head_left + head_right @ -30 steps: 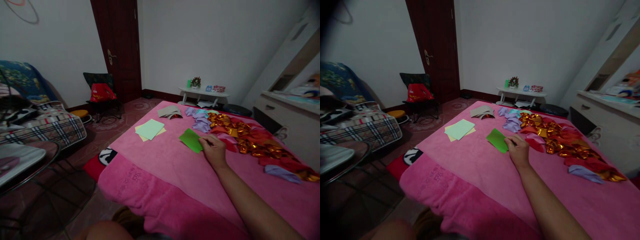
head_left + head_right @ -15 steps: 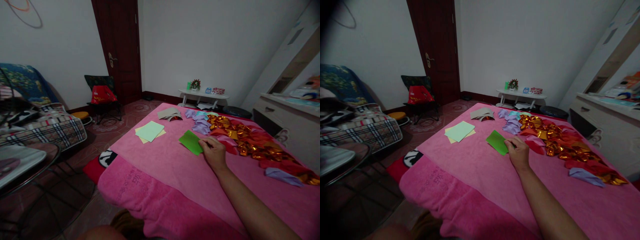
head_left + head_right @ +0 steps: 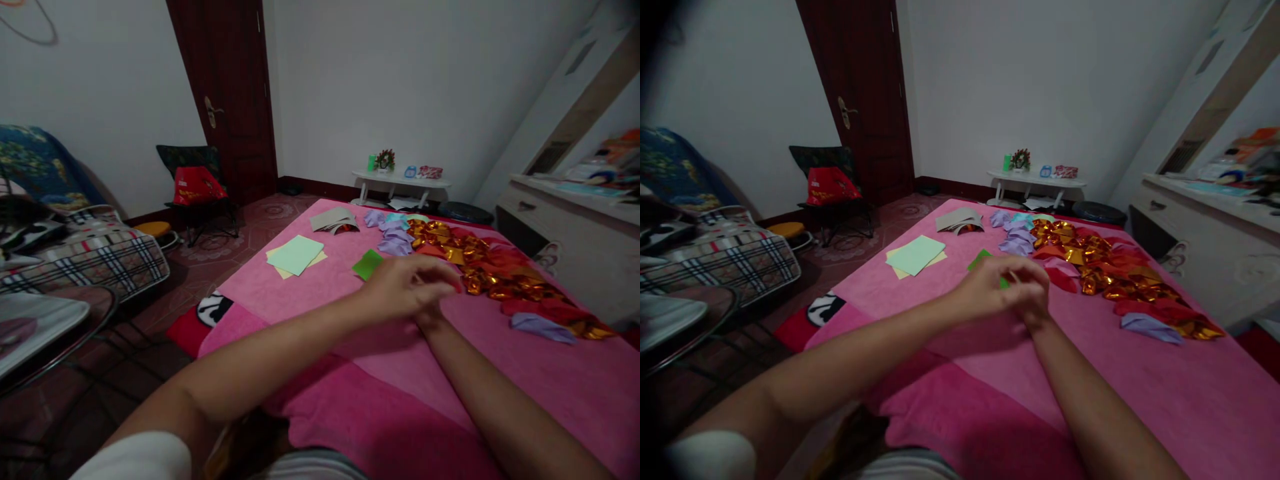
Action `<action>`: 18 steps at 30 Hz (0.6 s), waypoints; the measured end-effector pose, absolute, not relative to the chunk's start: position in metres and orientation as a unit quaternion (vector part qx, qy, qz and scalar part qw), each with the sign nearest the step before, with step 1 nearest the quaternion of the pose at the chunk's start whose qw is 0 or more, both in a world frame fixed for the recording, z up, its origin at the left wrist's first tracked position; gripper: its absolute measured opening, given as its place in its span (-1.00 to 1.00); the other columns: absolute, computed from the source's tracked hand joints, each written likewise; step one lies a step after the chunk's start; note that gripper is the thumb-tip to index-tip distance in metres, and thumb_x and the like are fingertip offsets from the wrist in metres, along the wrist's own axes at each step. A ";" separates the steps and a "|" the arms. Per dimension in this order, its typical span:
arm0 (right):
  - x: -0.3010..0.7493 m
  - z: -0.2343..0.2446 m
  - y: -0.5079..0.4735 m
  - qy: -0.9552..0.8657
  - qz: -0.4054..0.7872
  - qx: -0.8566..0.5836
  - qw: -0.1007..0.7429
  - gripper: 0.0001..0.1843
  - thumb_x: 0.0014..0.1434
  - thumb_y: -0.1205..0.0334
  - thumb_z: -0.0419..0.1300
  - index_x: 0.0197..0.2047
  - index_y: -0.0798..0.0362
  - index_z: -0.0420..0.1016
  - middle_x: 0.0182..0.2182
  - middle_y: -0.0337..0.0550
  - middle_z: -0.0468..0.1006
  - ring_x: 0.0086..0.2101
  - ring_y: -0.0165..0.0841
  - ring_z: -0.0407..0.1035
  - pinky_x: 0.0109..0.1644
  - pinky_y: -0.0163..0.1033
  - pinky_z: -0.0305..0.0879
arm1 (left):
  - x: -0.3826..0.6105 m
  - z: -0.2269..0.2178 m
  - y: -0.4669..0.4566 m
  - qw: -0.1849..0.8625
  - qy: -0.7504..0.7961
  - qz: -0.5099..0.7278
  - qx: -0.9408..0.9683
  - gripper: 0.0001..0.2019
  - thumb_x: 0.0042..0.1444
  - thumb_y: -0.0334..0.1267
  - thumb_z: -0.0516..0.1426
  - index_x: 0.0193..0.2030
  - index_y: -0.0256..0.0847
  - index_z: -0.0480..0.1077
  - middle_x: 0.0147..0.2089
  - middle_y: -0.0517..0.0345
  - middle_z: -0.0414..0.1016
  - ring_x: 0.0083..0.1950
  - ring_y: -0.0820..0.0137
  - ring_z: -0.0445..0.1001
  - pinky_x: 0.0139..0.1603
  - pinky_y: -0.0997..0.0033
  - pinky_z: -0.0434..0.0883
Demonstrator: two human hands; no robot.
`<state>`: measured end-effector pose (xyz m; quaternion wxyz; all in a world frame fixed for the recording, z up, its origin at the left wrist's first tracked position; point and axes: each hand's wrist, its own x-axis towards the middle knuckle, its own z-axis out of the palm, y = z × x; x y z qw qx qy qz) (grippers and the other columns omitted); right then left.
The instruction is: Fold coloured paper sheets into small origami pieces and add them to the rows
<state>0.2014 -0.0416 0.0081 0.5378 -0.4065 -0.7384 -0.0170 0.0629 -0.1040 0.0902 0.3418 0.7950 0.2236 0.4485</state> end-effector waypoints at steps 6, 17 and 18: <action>0.200 0.009 -0.045 -0.767 -0.034 -0.393 0.506 -0.85 0.13 0.30 0.14 -0.37 0.03 0.54 -0.45 -0.18 0.50 -0.40 -0.33 0.40 -0.29 -0.25 0.32 | 0.037 0.076 -0.039 0.101 0.315 0.347 0.878 -0.84 0.12 -0.29 0.11 -0.24 -0.25 0.51 -0.17 -0.07 0.52 -0.03 0.16 0.36 0.03 0.09 0.19; 0.198 0.011 -0.049 -0.775 -0.022 -0.408 0.483 -0.83 0.17 0.25 0.12 -0.38 0.02 0.53 -0.47 -0.17 0.47 -0.41 -0.32 0.35 -0.30 -0.24 0.23 | 0.023 0.026 -0.032 -0.169 0.312 0.311 0.882 -0.80 0.20 -0.30 0.04 -0.13 -0.18 0.47 -0.27 0.04 0.53 -0.17 0.30 0.36 -0.08 0.21 0.12; 0.198 0.011 -0.049 -0.777 -0.021 -0.406 0.481 -0.83 0.18 0.25 0.12 -0.38 0.02 0.53 -0.46 -0.17 0.47 -0.40 -0.32 0.35 -0.30 -0.24 0.23 | 0.022 0.026 -0.031 -0.171 0.311 0.315 0.880 -0.80 0.20 -0.30 0.03 -0.16 -0.19 0.47 -0.28 0.05 0.53 -0.18 0.31 0.36 -0.10 0.21 0.12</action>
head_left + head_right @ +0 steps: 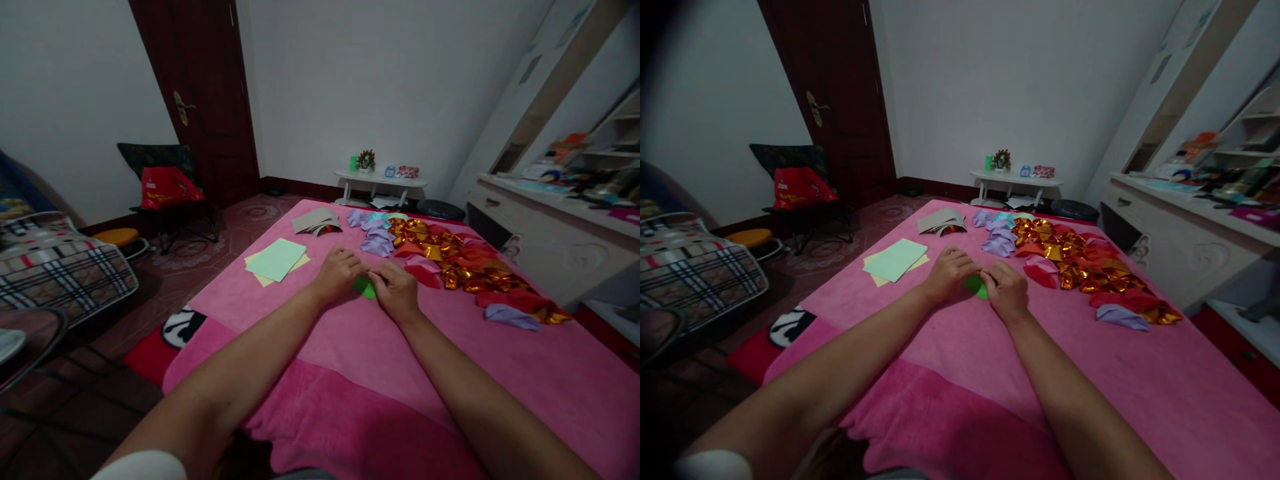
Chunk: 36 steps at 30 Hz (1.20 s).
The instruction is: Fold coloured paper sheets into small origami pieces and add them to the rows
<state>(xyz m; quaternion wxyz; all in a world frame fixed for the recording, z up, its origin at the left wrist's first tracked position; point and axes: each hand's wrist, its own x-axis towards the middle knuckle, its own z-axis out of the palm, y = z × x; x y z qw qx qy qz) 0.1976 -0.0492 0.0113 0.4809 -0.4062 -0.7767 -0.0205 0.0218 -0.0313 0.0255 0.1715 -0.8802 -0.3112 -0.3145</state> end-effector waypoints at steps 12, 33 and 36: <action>0.201 0.012 -0.044 -0.740 0.007 -0.421 0.525 -0.83 0.14 0.26 0.14 -0.45 0.00 0.52 -0.48 -0.19 0.49 -0.39 -0.30 0.37 -0.30 -0.24 0.26 | 0.019 0.023 -0.030 0.101 -0.372 -0.425 -0.819 -0.81 0.16 -0.23 0.09 -0.37 -0.19 0.51 -0.43 0.09 0.52 -0.25 0.30 0.34 -0.18 0.23 0.15; 0.213 0.006 -0.035 -0.674 0.089 -0.460 0.571 -0.74 0.13 0.20 0.14 -0.56 0.07 0.38 -0.60 -0.28 0.36 -0.52 -0.40 0.24 -0.43 -0.31 0.13 | 0.022 0.004 -0.009 -0.330 -0.432 -0.577 -0.610 -0.72 -0.09 -0.09 0.24 -0.55 -0.32 0.49 -0.61 0.22 0.40 -0.59 0.52 0.28 -0.58 0.56 0.17; 0.215 0.004 -0.034 -0.670 0.099 -0.463 0.573 -0.73 0.16 0.17 0.11 -0.53 0.08 0.40 -0.59 -0.27 0.37 -0.51 -0.40 0.24 -0.44 -0.32 0.12 | 0.020 0.005 -0.008 -0.349 -0.430 -0.582 -0.596 -0.74 -0.11 -0.11 0.24 -0.57 -0.31 0.48 -0.61 0.22 0.41 -0.59 0.52 0.29 -0.58 0.56 0.19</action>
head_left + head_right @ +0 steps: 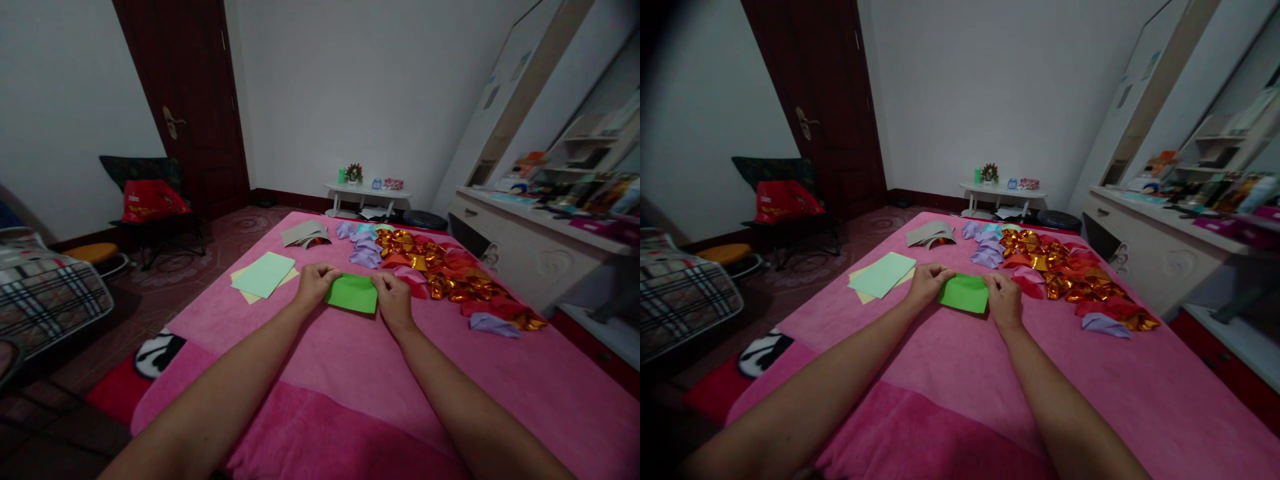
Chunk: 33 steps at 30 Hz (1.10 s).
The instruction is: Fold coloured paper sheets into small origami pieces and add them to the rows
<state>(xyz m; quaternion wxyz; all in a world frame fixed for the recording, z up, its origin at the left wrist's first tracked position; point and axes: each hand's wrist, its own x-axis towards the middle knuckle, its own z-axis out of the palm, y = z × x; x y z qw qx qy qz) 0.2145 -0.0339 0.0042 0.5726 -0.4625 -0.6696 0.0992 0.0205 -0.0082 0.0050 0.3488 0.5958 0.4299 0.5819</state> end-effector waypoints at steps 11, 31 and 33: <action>0.207 0.009 -0.041 -0.675 0.159 -0.438 0.573 -0.79 0.09 0.13 0.18 -0.46 0.09 0.44 -0.54 -0.25 0.43 -0.52 -0.40 0.28 -0.45 -0.32 0.21 | 0.007 0.007 -0.006 0.374 0.416 0.606 0.566 -0.76 -0.13 -0.13 0.26 -0.52 -0.32 0.47 -0.61 0.23 0.41 -0.61 0.54 0.28 -0.60 0.55 0.18; 0.202 0.012 -0.044 -0.677 0.132 -0.429 0.583 -0.92 0.06 0.24 0.21 -0.38 0.07 0.48 -0.44 -0.22 0.47 -0.44 -0.38 0.33 -0.34 -0.30 0.25 | 0.015 0.005 -0.010 0.410 0.376 0.583 0.592 -0.78 -0.21 -0.21 0.32 -0.44 -0.33 0.52 -0.51 0.15 0.48 -0.52 0.50 0.34 -0.49 0.53 0.26; 0.203 0.012 -0.045 -0.683 0.129 -0.426 0.579 -0.88 0.09 0.22 0.19 -0.41 0.07 0.48 -0.45 -0.22 0.47 -0.43 -0.37 0.33 -0.33 -0.30 0.25 | 0.016 0.005 -0.011 0.415 0.373 0.584 0.589 -0.77 -0.18 -0.18 0.31 -0.44 -0.33 0.52 -0.52 0.15 0.48 -0.52 0.49 0.35 -0.49 0.52 0.26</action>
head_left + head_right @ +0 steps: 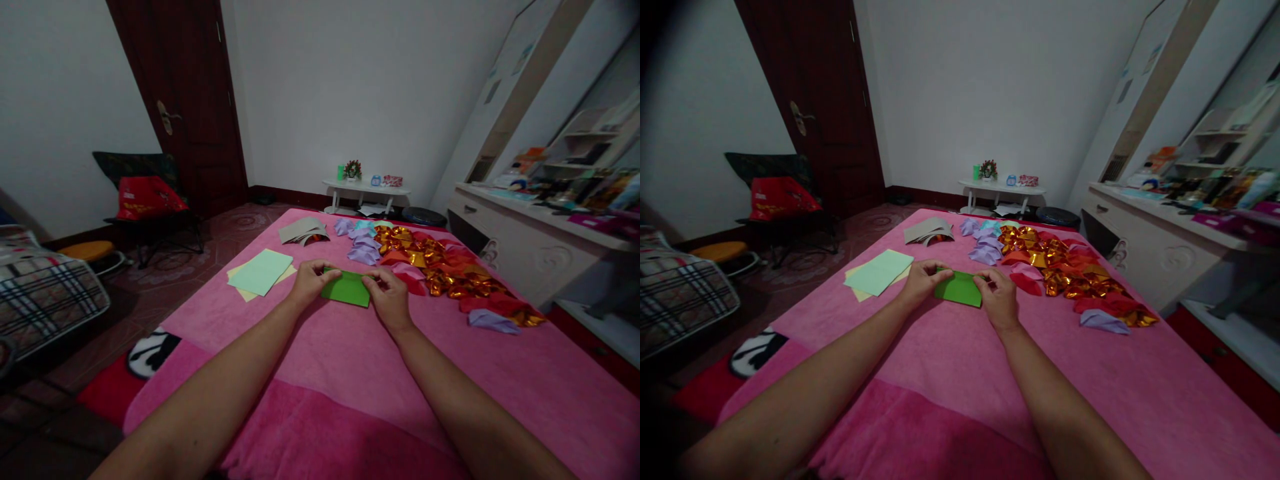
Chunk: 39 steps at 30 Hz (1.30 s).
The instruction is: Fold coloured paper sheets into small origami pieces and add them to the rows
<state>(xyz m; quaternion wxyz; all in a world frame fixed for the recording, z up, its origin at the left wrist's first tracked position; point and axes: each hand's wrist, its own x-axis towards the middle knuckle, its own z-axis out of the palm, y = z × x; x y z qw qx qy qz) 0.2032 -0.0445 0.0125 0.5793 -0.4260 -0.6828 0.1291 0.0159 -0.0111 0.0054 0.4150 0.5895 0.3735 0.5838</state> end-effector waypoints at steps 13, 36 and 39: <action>0.202 0.009 -0.045 -0.716 0.162 -0.420 0.533 -0.84 0.08 0.18 0.22 -0.42 0.09 0.48 -0.50 -0.22 0.49 -0.49 -0.38 0.35 -0.41 -0.33 0.24 | 0.017 0.009 -0.016 0.443 0.375 0.545 0.605 -0.65 -0.19 -0.03 0.31 -0.52 -0.36 0.46 -0.59 0.18 0.41 -0.60 0.55 0.29 -0.58 0.55 0.18; 0.201 0.004 -0.041 -0.717 0.235 -0.444 0.483 -0.77 0.09 0.16 0.18 -0.51 0.12 0.49 -0.60 -0.27 0.43 -0.55 -0.42 0.29 -0.46 -0.35 0.18 | 0.013 0.003 -0.009 0.325 0.473 0.537 0.619 -0.64 -0.08 -0.04 0.20 -0.64 -0.30 0.32 -0.69 0.32 0.15 -0.62 0.58 0.10 -0.60 0.54 -0.03; 0.201 0.005 -0.042 -0.712 0.274 -0.436 0.477 -0.75 0.10 0.15 0.15 -0.47 0.12 0.51 -0.64 -0.29 0.40 -0.60 -0.45 0.25 -0.51 -0.37 0.18 | 0.008 0.001 -0.003 0.345 0.476 0.542 0.601 -0.59 -0.10 -0.01 0.21 -0.69 -0.27 0.22 -0.70 0.35 0.08 -0.64 0.60 0.04 -0.60 0.53 -0.06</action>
